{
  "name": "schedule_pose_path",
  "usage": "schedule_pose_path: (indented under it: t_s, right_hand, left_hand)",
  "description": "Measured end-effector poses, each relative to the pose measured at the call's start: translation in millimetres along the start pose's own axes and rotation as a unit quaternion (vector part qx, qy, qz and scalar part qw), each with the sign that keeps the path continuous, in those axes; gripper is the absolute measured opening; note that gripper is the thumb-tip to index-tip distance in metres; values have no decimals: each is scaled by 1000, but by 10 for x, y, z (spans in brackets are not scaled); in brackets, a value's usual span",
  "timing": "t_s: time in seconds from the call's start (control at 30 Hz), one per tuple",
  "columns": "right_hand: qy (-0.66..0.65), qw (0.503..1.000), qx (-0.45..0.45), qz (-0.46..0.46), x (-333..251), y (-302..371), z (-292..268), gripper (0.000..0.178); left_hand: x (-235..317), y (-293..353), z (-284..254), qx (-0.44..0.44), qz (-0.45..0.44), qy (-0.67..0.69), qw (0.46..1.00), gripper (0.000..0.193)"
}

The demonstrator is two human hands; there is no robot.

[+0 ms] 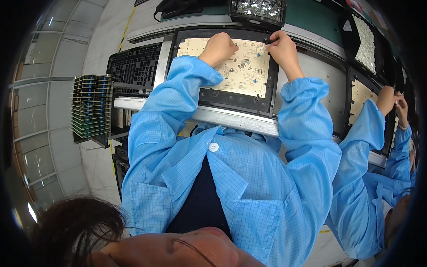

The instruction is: The recorder is manually assembling LED panels into a frame at a manufacturing workstation.

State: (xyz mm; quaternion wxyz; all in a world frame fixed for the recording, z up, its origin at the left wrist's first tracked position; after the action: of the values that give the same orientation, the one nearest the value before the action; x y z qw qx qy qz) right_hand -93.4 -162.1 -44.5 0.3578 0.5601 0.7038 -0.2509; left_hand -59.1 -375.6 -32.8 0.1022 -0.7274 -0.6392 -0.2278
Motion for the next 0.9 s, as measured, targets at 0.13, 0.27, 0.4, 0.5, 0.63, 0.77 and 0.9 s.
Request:
schedule_pose_path:
  t_s: [0.13, 0.27, 0.4, 0.5, 0.63, 0.77, 0.9]
  right_hand:
    - [51, 998, -5, 47, 13, -125, 36, 39]
    - [85, 990, -28, 105, -61, -162, 41, 41]
    - [110, 986, -14, 126, -97, -163, 44, 43]
    - [112, 983, -11, 144, -61, -178, 19, 44]
    - [143, 976, -3, 165, -159, -143, 4, 43]
    - [172, 973, 75, 136, -304, -25, 45, 38]
    - [195, 973, 103, 73, -319, 66, 73, 33]
  left_hand:
    - [36, 136, -158, 2, 3, 101, 995, 18]
    - [48, 344, -368, 51, 35, 159, 985, 16]
    - [-15, 528, -439, 71, 30, 269, 960, 15]
    - [-53, 666, -449, 74, 40, 281, 956, 14]
    - [-156, 813, -428, 56, 25, 327, 943, 14]
    - [-180, 881, -415, 62, 33, 337, 939, 13]
    - [-184, 879, -439, 60, 36, 358, 931, 13]
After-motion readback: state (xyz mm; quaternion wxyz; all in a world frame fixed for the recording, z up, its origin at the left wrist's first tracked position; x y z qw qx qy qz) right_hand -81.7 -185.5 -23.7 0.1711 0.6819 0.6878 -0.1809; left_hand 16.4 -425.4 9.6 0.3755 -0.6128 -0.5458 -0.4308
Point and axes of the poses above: each hand's wrist, its own y-axis away from the middle knuckle, its own z-axis out of the palm, x = y × z, the point moved 5 cm from there along -y, towards the middle knuckle, and after that the axes turned 10 degrees about -x, right-handed, at the moved point
